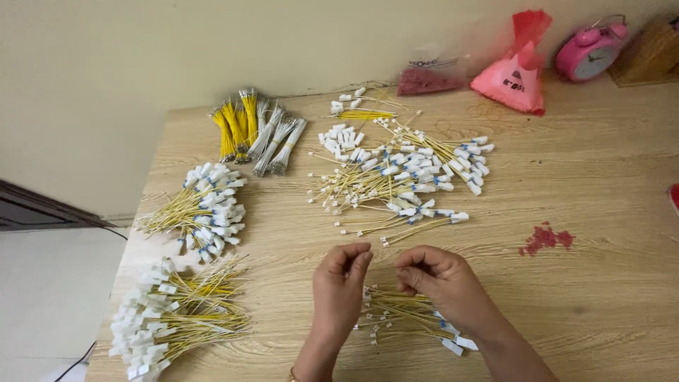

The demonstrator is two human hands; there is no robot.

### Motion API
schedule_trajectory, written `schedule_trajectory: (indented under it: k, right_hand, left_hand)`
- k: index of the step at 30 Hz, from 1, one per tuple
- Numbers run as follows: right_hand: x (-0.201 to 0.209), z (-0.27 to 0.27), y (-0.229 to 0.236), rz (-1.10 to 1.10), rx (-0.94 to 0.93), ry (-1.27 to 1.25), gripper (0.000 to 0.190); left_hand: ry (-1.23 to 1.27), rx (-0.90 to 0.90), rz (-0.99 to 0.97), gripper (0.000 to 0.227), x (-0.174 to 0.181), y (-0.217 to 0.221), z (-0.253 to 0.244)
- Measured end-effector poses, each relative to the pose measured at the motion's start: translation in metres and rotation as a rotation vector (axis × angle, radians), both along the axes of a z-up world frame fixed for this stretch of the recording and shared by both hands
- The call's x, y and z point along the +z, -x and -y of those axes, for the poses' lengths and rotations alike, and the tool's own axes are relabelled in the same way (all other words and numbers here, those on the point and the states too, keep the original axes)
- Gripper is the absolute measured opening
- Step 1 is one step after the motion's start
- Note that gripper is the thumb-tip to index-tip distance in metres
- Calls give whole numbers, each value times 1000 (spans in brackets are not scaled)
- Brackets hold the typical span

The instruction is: The person is manually assembling small electrical components by attaching white plastic connectors to the ends of yellow wires.

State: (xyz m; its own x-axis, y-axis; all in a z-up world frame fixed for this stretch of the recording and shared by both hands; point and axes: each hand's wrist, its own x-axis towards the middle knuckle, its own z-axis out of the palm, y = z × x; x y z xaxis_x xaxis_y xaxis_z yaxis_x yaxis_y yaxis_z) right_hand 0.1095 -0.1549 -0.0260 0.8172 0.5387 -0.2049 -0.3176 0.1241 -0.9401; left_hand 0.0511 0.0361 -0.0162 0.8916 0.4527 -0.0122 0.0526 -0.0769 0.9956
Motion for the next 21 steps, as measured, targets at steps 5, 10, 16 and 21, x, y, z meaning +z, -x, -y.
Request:
schedule_trajectory:
  k: [5, 10, 16, 21]
  right_hand:
    - [-1, -3, 3, -24, 5, 14, 15]
    - [2, -3, 7, -59, -12, 37, 19]
    - [18, -9, 16, 17, -48, 30, 21]
    - [60, -16, 27, 509, -86, 321, 15]
  left_hand:
    - [-421, 26, 186, 8, 13, 6, 0]
    - [-48, 10, 105, 7, -16, 6, 1]
    - [551, 43, 40, 15, -27, 8, 7]
    - [573, -7, 78, 28, -12, 17, 11]
